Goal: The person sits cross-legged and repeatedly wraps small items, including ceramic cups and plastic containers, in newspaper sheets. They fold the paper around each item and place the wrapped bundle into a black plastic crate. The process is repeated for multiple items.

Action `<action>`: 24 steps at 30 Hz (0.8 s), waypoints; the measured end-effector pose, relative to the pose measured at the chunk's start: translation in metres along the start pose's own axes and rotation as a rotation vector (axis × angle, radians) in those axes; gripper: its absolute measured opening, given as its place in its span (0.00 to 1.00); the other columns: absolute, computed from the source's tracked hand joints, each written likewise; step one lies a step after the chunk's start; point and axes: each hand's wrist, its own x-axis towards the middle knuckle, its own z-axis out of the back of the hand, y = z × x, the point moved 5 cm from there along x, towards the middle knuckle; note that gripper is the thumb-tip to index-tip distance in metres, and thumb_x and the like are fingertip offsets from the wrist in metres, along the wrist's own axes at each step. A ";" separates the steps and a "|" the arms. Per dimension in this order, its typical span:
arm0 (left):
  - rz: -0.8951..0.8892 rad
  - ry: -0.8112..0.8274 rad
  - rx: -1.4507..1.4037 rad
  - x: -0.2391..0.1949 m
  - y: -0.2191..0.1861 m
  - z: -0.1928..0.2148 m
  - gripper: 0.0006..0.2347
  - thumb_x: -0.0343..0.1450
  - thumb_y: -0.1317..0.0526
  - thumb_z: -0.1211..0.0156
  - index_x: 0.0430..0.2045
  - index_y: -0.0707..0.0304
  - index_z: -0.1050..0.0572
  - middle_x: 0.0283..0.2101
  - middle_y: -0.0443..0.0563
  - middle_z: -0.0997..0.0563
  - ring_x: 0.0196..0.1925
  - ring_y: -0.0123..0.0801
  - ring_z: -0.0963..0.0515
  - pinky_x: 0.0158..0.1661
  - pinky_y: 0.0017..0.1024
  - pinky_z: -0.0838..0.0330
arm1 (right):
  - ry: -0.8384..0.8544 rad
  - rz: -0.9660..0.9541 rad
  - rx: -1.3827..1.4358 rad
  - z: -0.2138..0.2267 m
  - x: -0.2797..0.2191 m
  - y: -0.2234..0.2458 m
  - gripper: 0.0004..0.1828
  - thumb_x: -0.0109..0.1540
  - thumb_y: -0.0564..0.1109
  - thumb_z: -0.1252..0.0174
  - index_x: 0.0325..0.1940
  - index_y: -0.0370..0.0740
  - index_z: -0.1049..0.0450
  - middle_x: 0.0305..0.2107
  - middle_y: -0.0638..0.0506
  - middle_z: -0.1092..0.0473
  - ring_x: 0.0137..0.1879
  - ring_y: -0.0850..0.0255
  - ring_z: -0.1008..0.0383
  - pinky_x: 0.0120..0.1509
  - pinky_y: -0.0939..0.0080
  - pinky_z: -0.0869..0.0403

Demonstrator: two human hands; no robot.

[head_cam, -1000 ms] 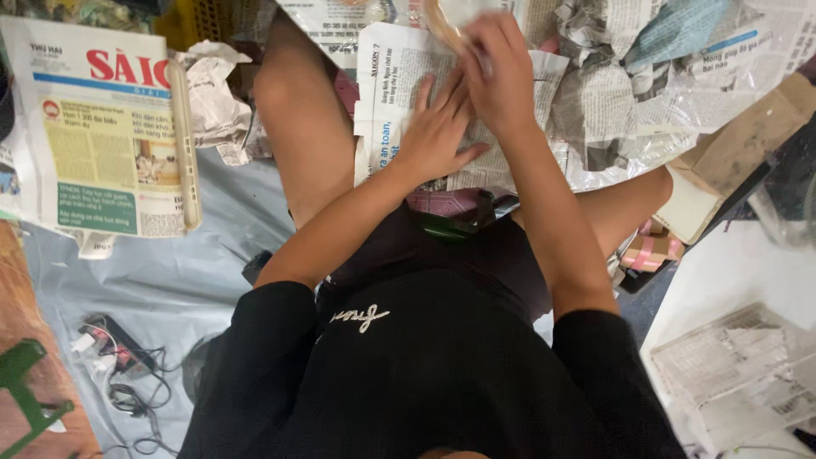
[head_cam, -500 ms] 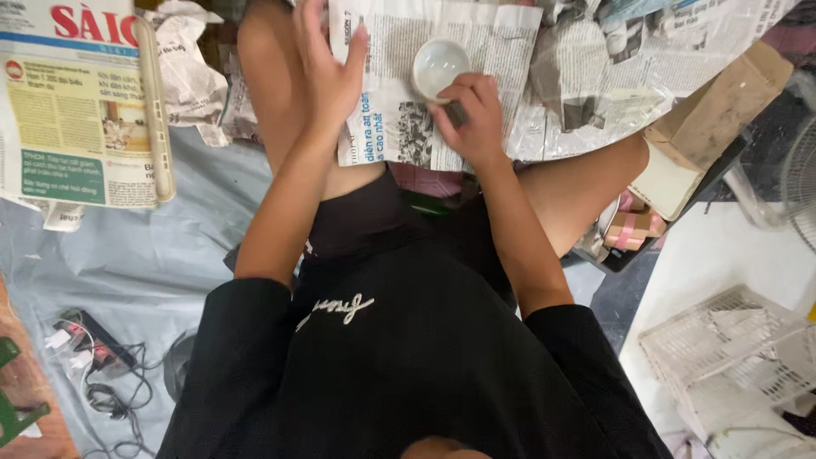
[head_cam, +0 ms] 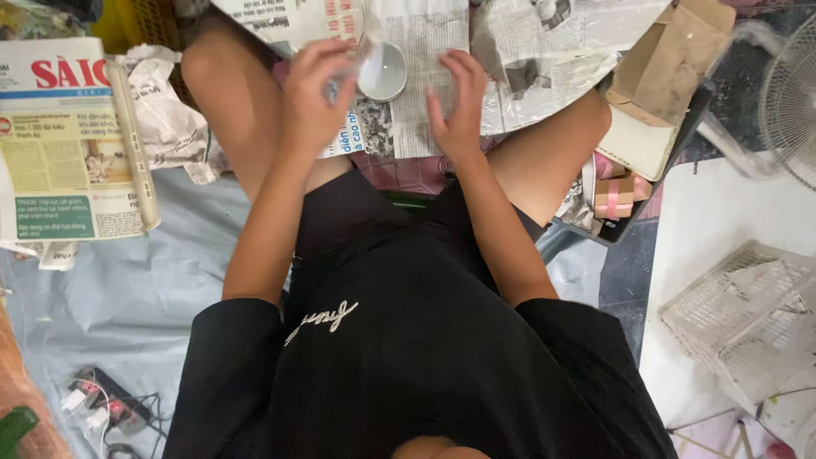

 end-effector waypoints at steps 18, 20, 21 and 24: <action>-0.244 0.246 0.341 -0.013 0.001 -0.062 0.09 0.68 0.64 0.32 0.40 0.67 0.20 0.51 0.53 0.20 0.63 0.44 0.27 0.61 0.47 0.36 | 0.037 -0.115 -0.059 -0.008 0.026 0.011 0.14 0.64 0.37 0.35 0.54 0.37 0.26 0.60 0.42 0.32 0.67 0.42 0.32 0.70 0.49 0.30; -0.222 0.249 0.341 -0.013 0.001 -0.063 0.08 0.67 0.64 0.32 0.36 0.68 0.20 0.48 0.56 0.20 0.62 0.46 0.26 0.61 0.47 0.35 | 0.129 0.100 0.024 -0.011 0.021 0.031 0.18 0.61 0.33 0.36 0.55 0.41 0.26 0.65 0.41 0.36 0.72 0.42 0.36 0.73 0.48 0.31; -0.199 0.276 0.341 -0.012 0.001 -0.065 0.08 0.67 0.65 0.32 0.36 0.68 0.20 0.46 0.56 0.20 0.60 0.46 0.26 0.61 0.48 0.36 | 0.213 0.102 -0.011 -0.014 0.019 0.034 0.19 0.60 0.34 0.36 0.55 0.40 0.27 0.66 0.43 0.35 0.74 0.42 0.37 0.72 0.49 0.31; -0.161 0.339 0.326 -0.006 -0.004 -0.057 0.09 0.64 0.65 0.33 0.35 0.68 0.19 0.41 0.55 0.20 0.54 0.45 0.25 0.62 0.54 0.40 | 0.374 0.149 -0.080 -0.019 0.018 0.044 0.22 0.60 0.39 0.34 0.58 0.39 0.29 0.66 0.46 0.34 0.76 0.43 0.39 0.71 0.49 0.31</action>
